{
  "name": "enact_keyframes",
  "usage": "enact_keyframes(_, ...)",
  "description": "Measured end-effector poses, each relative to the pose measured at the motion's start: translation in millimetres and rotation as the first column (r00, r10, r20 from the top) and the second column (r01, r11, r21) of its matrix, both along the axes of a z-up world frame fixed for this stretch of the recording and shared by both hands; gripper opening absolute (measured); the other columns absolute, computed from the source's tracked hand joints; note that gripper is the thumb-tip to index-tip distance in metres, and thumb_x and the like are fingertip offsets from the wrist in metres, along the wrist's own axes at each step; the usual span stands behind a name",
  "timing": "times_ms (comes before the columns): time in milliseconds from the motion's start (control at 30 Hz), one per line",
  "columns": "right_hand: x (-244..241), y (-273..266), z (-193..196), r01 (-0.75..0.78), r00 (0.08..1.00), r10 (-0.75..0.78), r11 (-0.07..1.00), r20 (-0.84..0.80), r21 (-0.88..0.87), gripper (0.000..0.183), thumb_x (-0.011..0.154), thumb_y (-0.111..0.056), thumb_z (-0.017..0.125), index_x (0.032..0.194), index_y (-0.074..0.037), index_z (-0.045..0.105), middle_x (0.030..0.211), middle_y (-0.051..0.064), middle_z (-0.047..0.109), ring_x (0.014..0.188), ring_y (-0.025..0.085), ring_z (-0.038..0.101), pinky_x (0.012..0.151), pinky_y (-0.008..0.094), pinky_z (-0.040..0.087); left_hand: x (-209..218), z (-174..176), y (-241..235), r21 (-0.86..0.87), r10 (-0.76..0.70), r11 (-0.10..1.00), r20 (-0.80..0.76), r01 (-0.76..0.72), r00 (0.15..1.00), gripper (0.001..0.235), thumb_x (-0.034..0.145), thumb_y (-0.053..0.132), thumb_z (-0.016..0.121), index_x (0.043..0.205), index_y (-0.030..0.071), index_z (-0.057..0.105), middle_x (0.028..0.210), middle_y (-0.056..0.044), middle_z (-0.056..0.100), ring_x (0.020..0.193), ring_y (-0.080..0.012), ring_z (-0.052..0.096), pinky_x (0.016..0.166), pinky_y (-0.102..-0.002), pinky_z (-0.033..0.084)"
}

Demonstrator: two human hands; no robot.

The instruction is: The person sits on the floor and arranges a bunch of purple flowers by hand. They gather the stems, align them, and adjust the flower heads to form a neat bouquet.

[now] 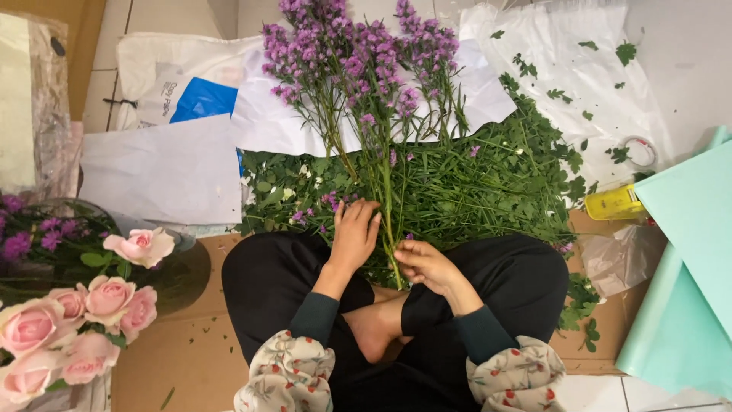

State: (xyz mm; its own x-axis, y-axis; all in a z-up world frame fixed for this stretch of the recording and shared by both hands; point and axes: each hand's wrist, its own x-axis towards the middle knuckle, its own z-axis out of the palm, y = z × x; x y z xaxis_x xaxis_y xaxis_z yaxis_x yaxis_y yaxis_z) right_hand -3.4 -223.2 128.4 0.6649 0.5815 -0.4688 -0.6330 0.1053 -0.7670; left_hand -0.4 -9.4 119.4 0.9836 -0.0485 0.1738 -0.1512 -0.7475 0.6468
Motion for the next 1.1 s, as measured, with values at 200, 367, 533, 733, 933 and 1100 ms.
enact_keyframes(200, -5, 1, -17, 0.007, 0.996, -0.015, 0.996, 0.084, 0.087, 0.013, 0.097, -0.004, 0.065, 0.107, 0.001, 0.060, 0.072, 0.000, 0.048, 0.051, 0.009, 0.050, 0.034, 0.014, 0.031, 3, -3, -1, -0.189, 0.070, 0.978, -0.079, -0.084, 0.994, 0.027, 0.108, 0.027, 0.055, 0.124, 0.006, 0.058, 0.105, -0.018, 0.064, 0.088, -0.0421, 0.070, 0.073, -0.054, 0.058)
enact_keyframes(367, -3, -3, -34, 0.026, 0.985, -0.054, 0.985, 0.161, 0.172, 0.029, 0.098, -0.004, 0.059, 0.125, 0.005, 0.059, 0.083, 0.008, 0.059, 0.054, 0.006, 0.050, 0.038, 0.015, 0.035, 6, 37, -2, -0.335, 0.055, 0.936, -0.169, -0.110, 0.984, 0.033, 0.112, 0.024, 0.043, 0.132, 0.003, 0.059, 0.104, -0.021, 0.072, 0.089, -0.0414, 0.073, 0.073, -0.052, 0.058)
enact_keyframes(533, 15, 1, -29, 0.049, 0.972, -0.096, 0.976, 0.213, 0.214, 0.035, 0.096, -0.013, 0.059, 0.127, 0.002, 0.057, 0.074, 0.011, 0.059, 0.049, 0.005, 0.047, 0.038, 0.013, 0.032, 12, 66, -6, -0.270, 0.033, 0.962, -0.043, -0.044, 0.999, 0.038, 0.116, 0.032, 0.039, 0.117, 0.007, 0.069, 0.080, -0.007, 0.072, 0.083, -0.0316, 0.067, 0.086, -0.043, 0.037)
enact_keyframes(733, 39, 15, -30, 0.126, 0.950, -0.207, 0.939, 0.232, 0.321, 0.039, 0.098, -0.015, 0.056, 0.133, 0.002, 0.055, 0.074, 0.010, 0.059, 0.048, 0.004, 0.042, 0.038, 0.013, 0.031, 15, 75, -16, -0.053, 0.050, 0.998, 0.198, -0.040, 0.979, 0.028, 0.110, 0.029, 0.056, 0.090, 0.015, 0.070, 0.068, 0.002, 0.061, 0.073, -0.0218, 0.057, 0.086, -0.041, 0.030)
enact_keyframes(933, 49, -1, -35, 0.138, 0.945, -0.223, 0.935, 0.239, 0.327, 0.037, 0.100, -0.015, 0.056, 0.134, -0.002, 0.055, 0.074, 0.010, 0.057, 0.050, 0.005, 0.042, 0.040, 0.013, 0.033, 7, 36, -11, 0.043, 0.150, 0.987, 0.153, -0.158, 0.977, 0.026, 0.105, 0.035, 0.062, 0.084, 0.022, 0.071, 0.077, 0.007, 0.069, 0.083, -0.0168, 0.062, 0.091, -0.046, 0.032)
enact_keyframes(1100, 42, -2, -32, 0.104, 0.924, -0.162, 0.978, 0.346, 0.180, 0.027, 0.103, -0.006, 0.052, 0.130, -0.002, 0.056, 0.073, 0.011, 0.059, 0.050, 0.007, 0.041, 0.041, 0.016, 0.032, 3, 61, -9, 0.025, 0.185, 0.983, -0.153, -0.183, 0.971, 0.039, 0.112, 0.020, 0.051, 0.145, -0.001, 0.053, 0.142, -0.023, 0.052, 0.136, -0.0425, 0.043, 0.108, -0.070, 0.022)
